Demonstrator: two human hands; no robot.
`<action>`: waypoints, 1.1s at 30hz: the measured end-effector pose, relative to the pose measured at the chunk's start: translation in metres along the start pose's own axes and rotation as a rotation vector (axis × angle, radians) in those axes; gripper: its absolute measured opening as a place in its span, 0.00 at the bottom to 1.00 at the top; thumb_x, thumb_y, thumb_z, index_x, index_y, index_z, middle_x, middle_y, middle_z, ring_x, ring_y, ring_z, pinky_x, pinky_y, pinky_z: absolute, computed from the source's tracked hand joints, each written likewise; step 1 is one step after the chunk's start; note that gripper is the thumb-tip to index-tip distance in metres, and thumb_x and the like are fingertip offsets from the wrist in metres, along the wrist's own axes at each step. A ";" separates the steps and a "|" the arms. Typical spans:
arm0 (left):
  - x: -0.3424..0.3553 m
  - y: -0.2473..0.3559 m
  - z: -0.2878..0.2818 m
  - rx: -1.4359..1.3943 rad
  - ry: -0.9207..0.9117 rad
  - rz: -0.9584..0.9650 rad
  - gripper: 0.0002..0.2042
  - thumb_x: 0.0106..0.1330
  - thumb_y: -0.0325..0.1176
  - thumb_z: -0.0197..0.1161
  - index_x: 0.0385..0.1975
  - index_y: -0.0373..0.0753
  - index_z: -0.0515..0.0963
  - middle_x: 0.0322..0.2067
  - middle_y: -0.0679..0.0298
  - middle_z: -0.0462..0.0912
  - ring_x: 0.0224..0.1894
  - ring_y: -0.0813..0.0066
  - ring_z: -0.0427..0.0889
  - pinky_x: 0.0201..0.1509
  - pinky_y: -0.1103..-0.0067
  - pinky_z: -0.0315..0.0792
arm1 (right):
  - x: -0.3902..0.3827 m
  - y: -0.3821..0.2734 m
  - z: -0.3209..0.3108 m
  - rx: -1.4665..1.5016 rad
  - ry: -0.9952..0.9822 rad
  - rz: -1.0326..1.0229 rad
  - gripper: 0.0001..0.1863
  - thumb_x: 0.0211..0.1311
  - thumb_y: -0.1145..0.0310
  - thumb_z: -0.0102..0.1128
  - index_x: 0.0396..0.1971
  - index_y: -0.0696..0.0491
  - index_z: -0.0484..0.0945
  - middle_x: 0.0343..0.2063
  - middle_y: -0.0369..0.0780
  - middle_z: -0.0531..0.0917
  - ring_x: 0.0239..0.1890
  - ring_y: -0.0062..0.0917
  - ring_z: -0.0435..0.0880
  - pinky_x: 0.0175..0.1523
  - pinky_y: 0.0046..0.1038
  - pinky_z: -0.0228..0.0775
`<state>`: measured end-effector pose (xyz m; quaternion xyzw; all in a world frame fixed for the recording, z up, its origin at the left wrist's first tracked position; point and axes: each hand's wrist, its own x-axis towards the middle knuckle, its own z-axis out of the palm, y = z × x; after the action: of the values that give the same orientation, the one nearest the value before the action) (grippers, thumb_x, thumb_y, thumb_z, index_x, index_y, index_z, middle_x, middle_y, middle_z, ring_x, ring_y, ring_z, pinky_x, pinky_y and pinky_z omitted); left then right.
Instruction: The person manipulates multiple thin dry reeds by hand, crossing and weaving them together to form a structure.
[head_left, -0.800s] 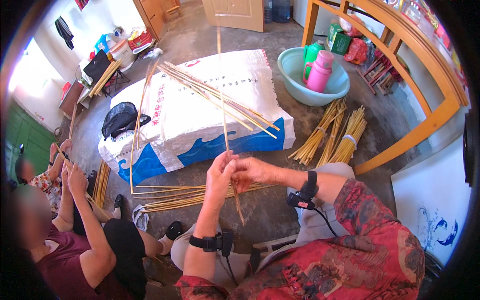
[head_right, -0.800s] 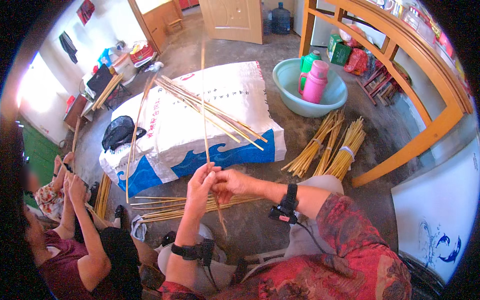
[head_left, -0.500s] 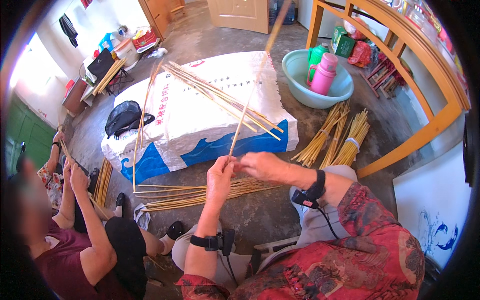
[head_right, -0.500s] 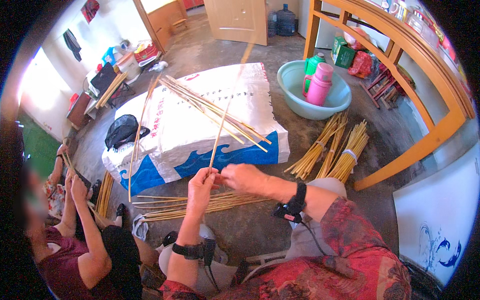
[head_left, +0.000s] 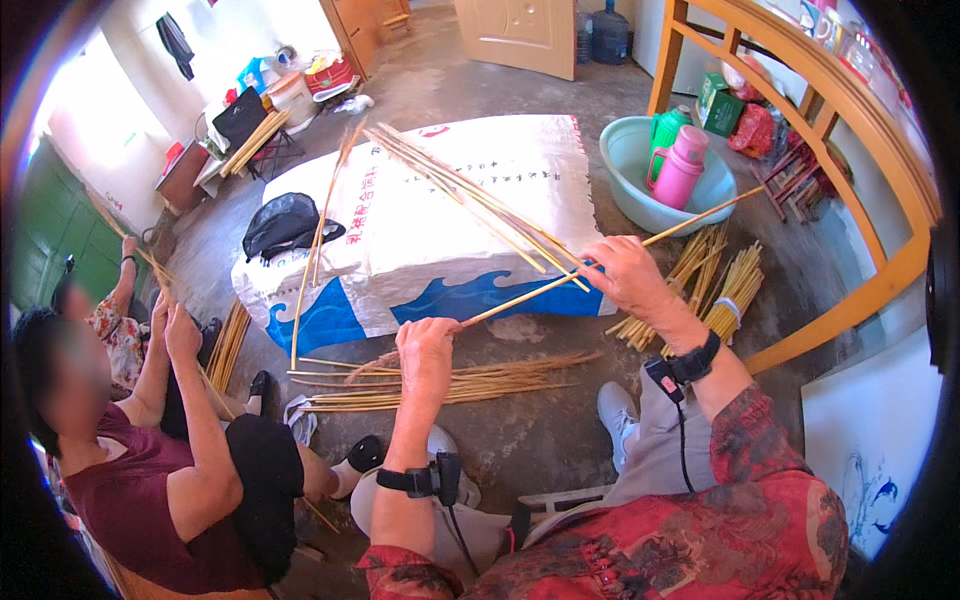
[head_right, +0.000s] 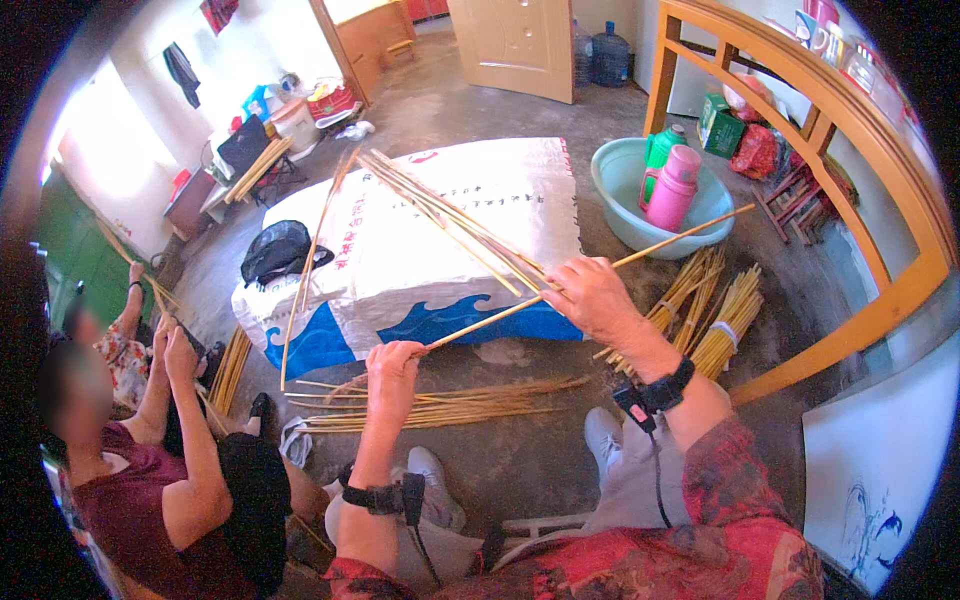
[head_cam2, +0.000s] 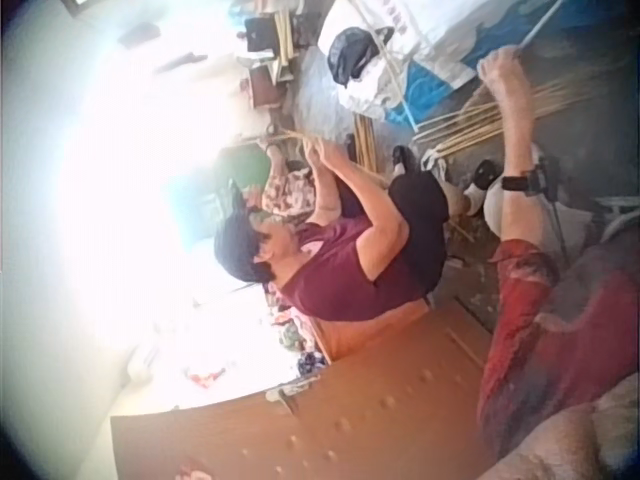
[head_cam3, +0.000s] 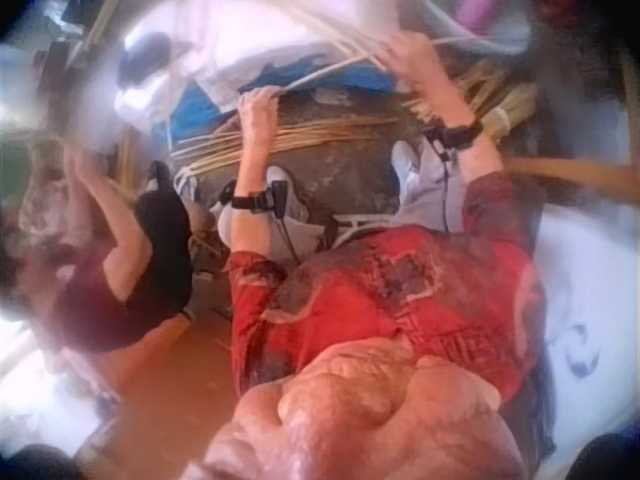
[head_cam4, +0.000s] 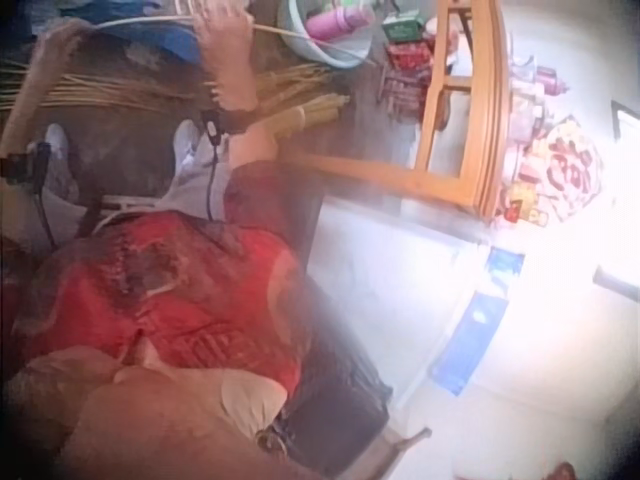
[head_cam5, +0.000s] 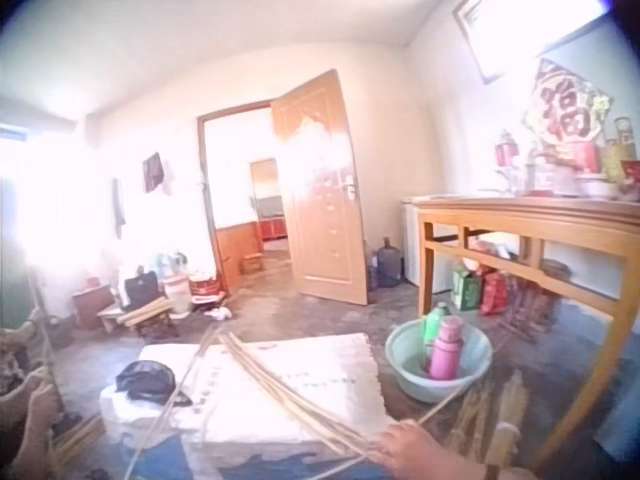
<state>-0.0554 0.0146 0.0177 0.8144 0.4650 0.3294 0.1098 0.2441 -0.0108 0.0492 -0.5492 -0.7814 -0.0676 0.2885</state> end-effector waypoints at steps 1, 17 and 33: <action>0.002 -0.005 0.004 0.027 -0.009 0.000 0.06 0.51 0.24 0.54 0.26 0.42 0.76 0.26 0.61 0.75 0.36 0.63 0.72 0.48 0.68 0.60 | -0.007 0.010 -0.002 -0.009 -0.009 -0.002 0.11 0.47 0.63 0.57 0.30 0.53 0.73 0.27 0.39 0.75 0.34 0.31 0.74 0.41 0.31 0.61; 0.002 -0.019 -0.019 0.212 0.157 -0.165 0.10 0.51 0.26 0.57 0.34 0.41 0.73 0.41 0.60 0.73 0.54 0.62 0.64 0.59 0.61 0.49 | -0.058 0.105 -0.033 -0.279 -0.063 0.433 0.06 0.50 0.72 0.50 0.30 0.49 0.72 0.22 0.40 0.77 0.31 0.37 0.75 0.39 0.34 0.60; -0.011 0.003 0.012 -0.152 -0.371 0.040 0.09 0.54 0.33 0.54 0.32 0.37 0.74 0.32 0.56 0.76 0.38 0.59 0.73 0.43 0.69 0.63 | -0.026 0.064 0.005 0.302 0.011 0.578 0.12 0.55 0.63 0.49 0.29 0.58 0.73 0.15 0.43 0.74 0.21 0.31 0.74 0.31 0.28 0.65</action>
<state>-0.0496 0.0061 0.0051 0.8597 0.3942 0.2100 0.2478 0.3054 -0.0056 0.0180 -0.6989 -0.5930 0.1306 0.3779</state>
